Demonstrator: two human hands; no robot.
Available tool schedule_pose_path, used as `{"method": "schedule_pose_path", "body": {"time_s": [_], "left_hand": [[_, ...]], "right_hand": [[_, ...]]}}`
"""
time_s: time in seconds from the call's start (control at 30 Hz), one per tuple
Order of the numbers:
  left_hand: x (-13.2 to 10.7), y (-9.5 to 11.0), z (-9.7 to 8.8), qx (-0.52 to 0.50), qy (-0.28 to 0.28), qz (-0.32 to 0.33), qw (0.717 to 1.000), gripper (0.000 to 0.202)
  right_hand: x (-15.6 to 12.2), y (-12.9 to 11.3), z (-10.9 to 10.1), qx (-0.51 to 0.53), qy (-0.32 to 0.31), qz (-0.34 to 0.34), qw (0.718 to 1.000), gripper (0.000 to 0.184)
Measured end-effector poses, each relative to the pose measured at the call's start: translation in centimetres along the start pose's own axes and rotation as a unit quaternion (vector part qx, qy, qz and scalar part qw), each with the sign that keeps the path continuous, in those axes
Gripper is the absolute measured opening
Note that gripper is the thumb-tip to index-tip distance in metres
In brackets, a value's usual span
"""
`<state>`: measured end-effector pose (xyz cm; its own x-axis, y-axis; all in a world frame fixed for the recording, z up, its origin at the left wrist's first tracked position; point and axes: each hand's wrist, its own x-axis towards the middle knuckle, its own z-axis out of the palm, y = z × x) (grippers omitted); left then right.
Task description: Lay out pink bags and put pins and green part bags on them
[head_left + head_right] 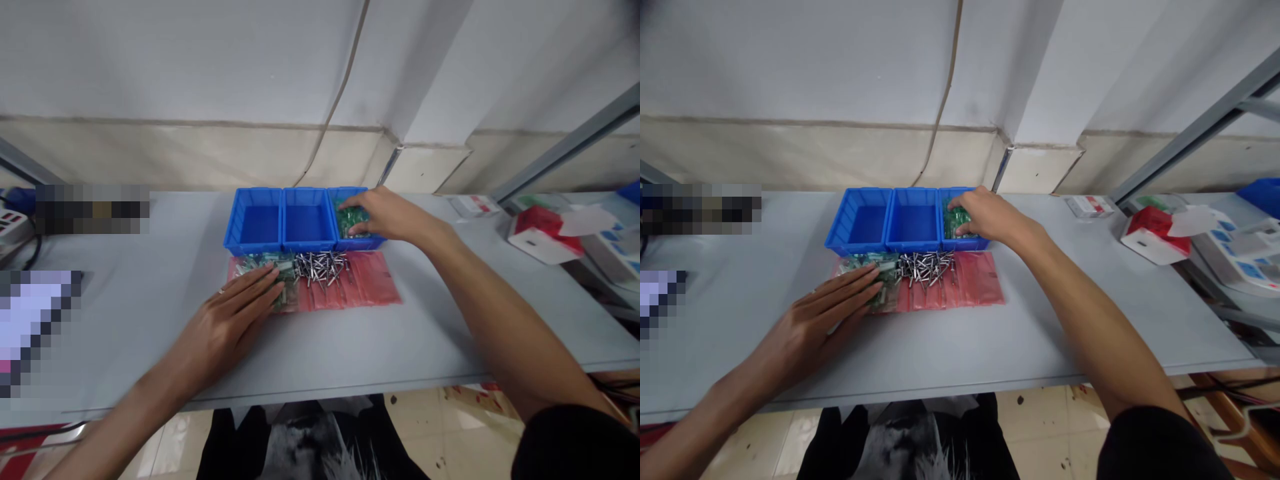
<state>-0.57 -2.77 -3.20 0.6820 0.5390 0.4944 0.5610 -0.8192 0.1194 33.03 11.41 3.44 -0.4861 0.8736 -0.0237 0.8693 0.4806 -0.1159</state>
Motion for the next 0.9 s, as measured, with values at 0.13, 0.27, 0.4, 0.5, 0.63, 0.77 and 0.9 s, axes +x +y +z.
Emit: {"method": "schedule_pose_path", "body": {"time_s": [0.13,0.27,0.4,0.5,0.63,0.77,0.9], "left_hand": [[0.2,0.2,0.1,-0.004,0.003,-0.014,1.0,0.049],[0.2,0.4,-0.1,0.017,0.0,-0.005,1.0,0.04],[0.0,0.6,-0.2,0.043,-0.006,0.006,0.999,0.034],[-0.2,0.7,-0.3,0.054,0.004,0.0,0.999,0.033],[-0.4,0.4,-0.1,0.061,0.021,0.005,0.998,0.034],[-0.6,0.3,0.0,0.043,0.026,0.0,0.999,0.038],[1.0,0.9,-0.8,-0.05,0.053,-0.046,0.996,0.045]], "right_hand": [[0.2,0.1,-0.2,0.008,0.027,-0.009,1.0,0.05],[0.0,0.6,-0.4,0.003,0.031,-0.032,0.999,0.051],[0.0,1.2,-0.5,0.001,0.023,-0.051,0.998,0.053],[0.2,1.2,-0.6,0.018,0.028,-0.068,0.997,0.044],[0.3,1.0,-1.0,0.063,0.03,-0.075,0.995,0.025],[0.1,1.4,-1.8,0.13,0.021,-0.058,0.99,0.009],[-0.5,1.3,-2.9,0.196,0.137,-0.027,0.971,0.01]]}}
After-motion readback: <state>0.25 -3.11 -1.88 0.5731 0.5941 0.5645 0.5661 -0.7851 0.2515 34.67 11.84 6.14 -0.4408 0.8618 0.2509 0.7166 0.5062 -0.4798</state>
